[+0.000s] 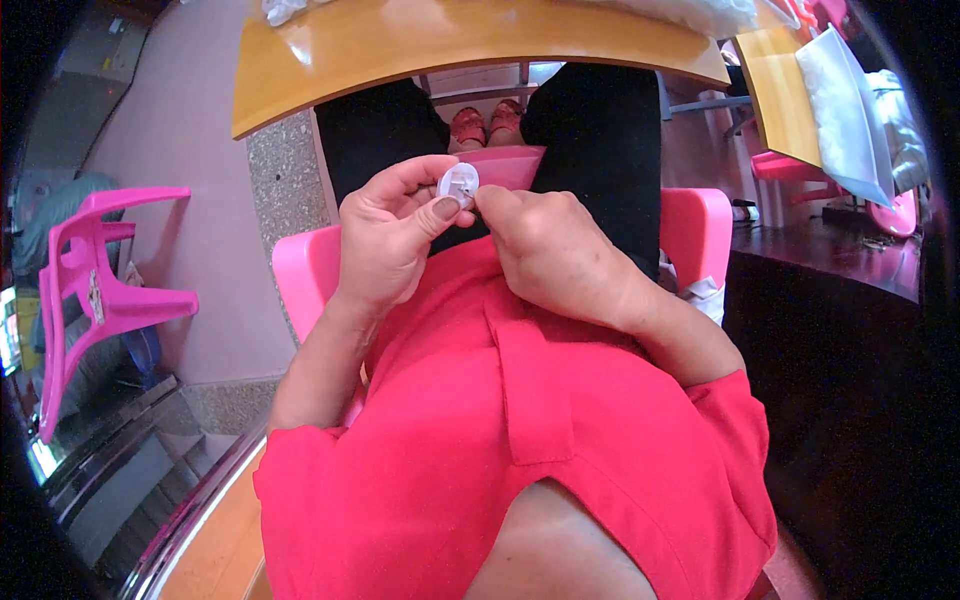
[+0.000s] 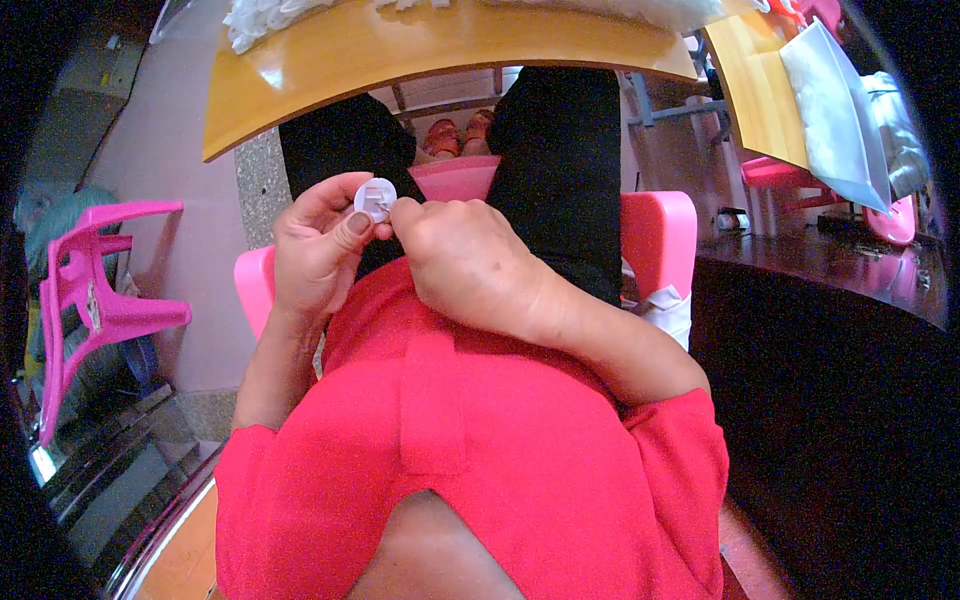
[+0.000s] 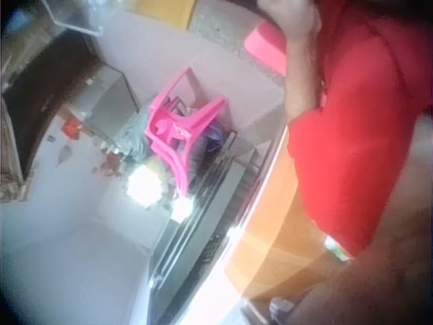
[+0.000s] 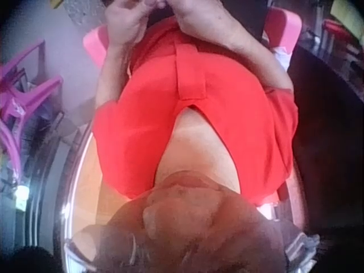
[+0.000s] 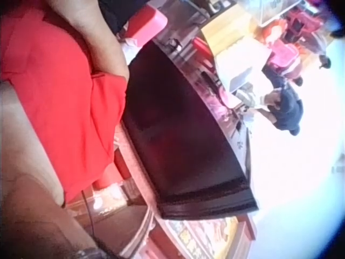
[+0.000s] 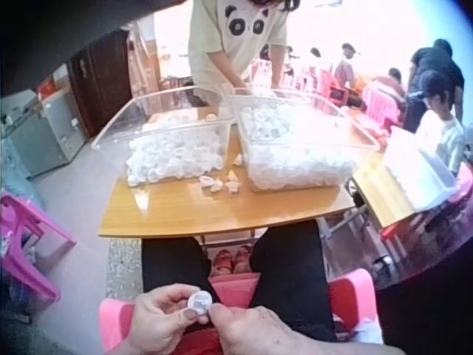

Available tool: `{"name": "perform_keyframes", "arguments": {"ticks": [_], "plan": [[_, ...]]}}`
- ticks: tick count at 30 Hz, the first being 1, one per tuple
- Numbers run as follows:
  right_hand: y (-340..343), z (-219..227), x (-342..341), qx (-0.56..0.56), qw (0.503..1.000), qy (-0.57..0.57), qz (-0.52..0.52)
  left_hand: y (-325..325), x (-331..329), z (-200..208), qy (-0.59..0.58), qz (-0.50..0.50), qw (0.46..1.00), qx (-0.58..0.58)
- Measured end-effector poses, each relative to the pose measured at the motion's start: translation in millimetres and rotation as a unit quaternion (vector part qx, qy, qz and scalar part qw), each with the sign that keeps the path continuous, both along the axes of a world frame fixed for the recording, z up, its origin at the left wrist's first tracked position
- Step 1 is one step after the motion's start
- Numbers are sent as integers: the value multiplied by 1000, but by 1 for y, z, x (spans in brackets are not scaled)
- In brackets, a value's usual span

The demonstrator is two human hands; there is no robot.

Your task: The person picks up a white plastic component from a container and uses a small metal tool to trim or poke the part. After finishing, the person places the component into a separate container on the table.

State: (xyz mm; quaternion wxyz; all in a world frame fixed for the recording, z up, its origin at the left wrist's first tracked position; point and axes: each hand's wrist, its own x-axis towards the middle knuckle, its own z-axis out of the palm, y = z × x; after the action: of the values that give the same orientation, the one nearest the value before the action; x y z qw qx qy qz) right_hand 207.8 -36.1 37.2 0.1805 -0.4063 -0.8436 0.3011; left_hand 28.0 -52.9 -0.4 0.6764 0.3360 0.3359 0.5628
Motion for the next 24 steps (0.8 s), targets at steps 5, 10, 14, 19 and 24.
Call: {"name": "perform_keyframes", "arguments": {"ticks": [5,10,14,19,24], "plan": [[-1,10,1,52,991,-117,25,-1,3,2,60,-6,998,11],[-4,19,-1,159,953,-241,94,-3,6,-4,109,-4,994,2],[-5,24,-1,196,939,-260,113,-1,8,-4,154,-23,988,1],[-1,32,0,159,919,-293,210,-1,11,-6,198,-70,977,-30],[-2,33,0,180,917,-315,169,2,7,-8,125,-60,989,-52]]}}
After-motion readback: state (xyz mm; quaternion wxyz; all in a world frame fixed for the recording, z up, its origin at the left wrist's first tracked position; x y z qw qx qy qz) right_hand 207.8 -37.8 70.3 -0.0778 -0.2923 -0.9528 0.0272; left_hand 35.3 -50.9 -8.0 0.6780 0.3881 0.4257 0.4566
